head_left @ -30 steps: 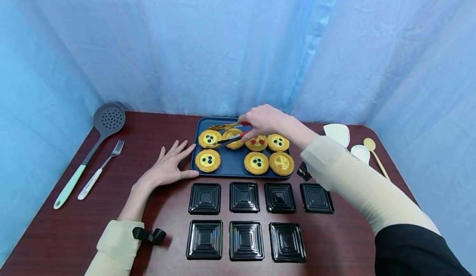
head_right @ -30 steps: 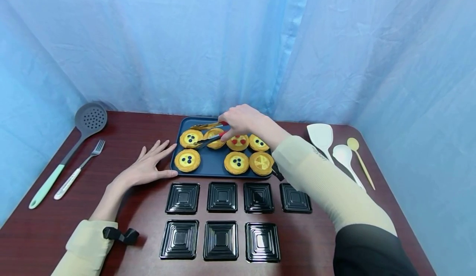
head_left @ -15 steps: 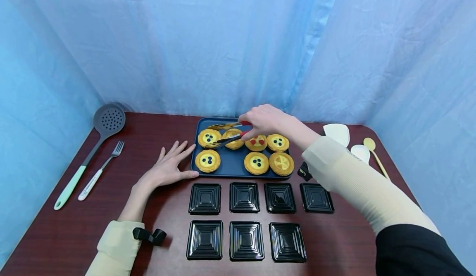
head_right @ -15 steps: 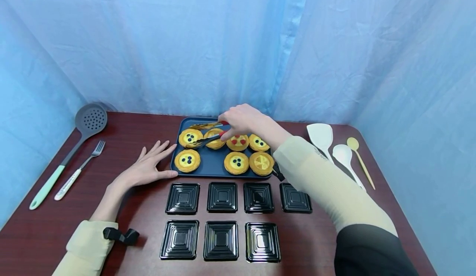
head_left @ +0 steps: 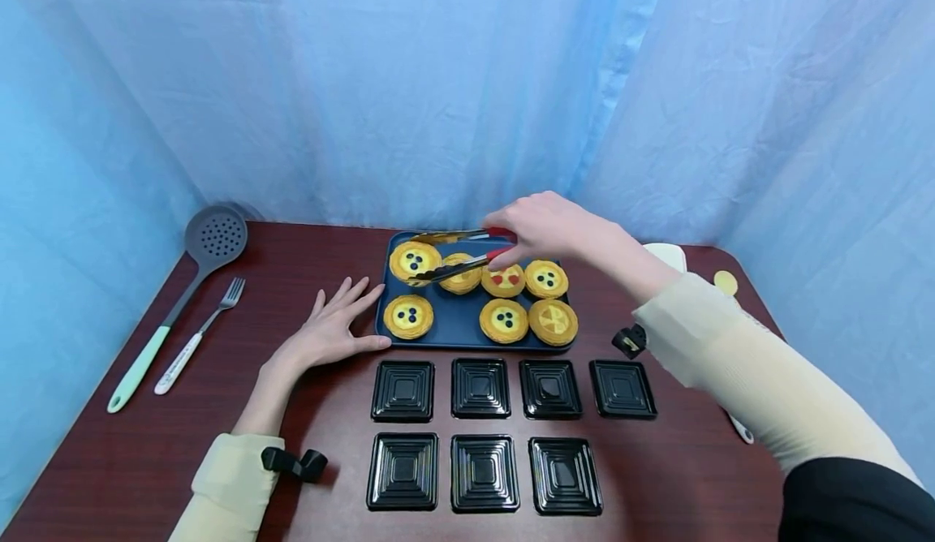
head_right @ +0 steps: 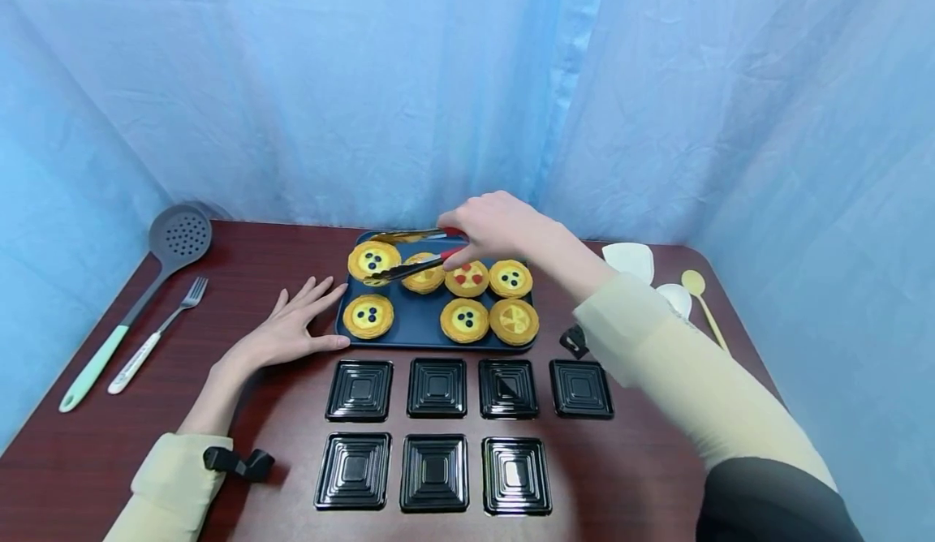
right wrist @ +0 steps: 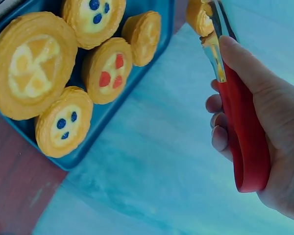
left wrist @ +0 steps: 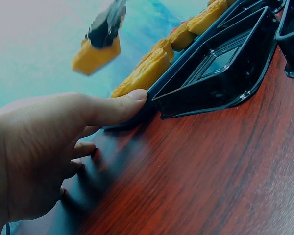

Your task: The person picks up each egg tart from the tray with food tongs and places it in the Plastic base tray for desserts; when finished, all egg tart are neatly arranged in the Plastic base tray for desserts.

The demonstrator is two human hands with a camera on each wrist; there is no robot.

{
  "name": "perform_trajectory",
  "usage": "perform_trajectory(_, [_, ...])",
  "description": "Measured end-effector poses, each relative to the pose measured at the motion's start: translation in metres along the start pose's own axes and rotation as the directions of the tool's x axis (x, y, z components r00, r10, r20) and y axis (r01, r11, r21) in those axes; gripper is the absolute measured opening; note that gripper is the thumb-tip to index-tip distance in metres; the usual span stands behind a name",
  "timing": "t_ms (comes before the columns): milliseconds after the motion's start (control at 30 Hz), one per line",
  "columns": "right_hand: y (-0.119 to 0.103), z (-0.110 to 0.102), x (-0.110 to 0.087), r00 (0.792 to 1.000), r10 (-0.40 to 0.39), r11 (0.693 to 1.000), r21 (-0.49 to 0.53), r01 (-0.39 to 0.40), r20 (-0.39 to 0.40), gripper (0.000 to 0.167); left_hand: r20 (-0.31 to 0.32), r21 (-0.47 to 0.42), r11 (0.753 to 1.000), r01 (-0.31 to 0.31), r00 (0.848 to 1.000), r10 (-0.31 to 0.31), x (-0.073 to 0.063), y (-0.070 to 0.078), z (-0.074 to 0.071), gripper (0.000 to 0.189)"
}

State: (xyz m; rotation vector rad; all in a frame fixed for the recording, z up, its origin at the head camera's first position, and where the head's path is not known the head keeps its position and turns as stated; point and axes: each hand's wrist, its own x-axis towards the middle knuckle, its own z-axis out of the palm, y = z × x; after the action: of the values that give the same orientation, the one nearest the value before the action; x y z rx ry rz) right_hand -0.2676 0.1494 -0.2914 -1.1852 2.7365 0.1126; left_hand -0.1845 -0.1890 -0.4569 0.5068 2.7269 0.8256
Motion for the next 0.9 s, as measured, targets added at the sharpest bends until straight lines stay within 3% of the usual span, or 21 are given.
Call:
perform_trajectory(300, [-0.019,0.0,-0.036,0.997,-0.07,0.997,0.036,0.07,-0.012,0.061,-0.01,0.012,1.0,-0.001,1.0,0.001,-0.002,-0.004,-0.001,0.094])
perform_trajectory(500, [-0.033,0.015,-0.055,0.993,-0.116,0.993,0.015,0.117,-0.027,0.053,-0.002,0.007,1.0,-0.001,1.0,0.001,0.0,-0.004,-0.001,0.094])
perform_trajectory(900, [-0.057,0.036,-0.064,0.971,-0.232,0.973,-0.025,0.231,-0.064,0.055,-0.005,0.014,1.0,0.008,1.0,-0.008,0.0,-0.003,-0.004,0.094])
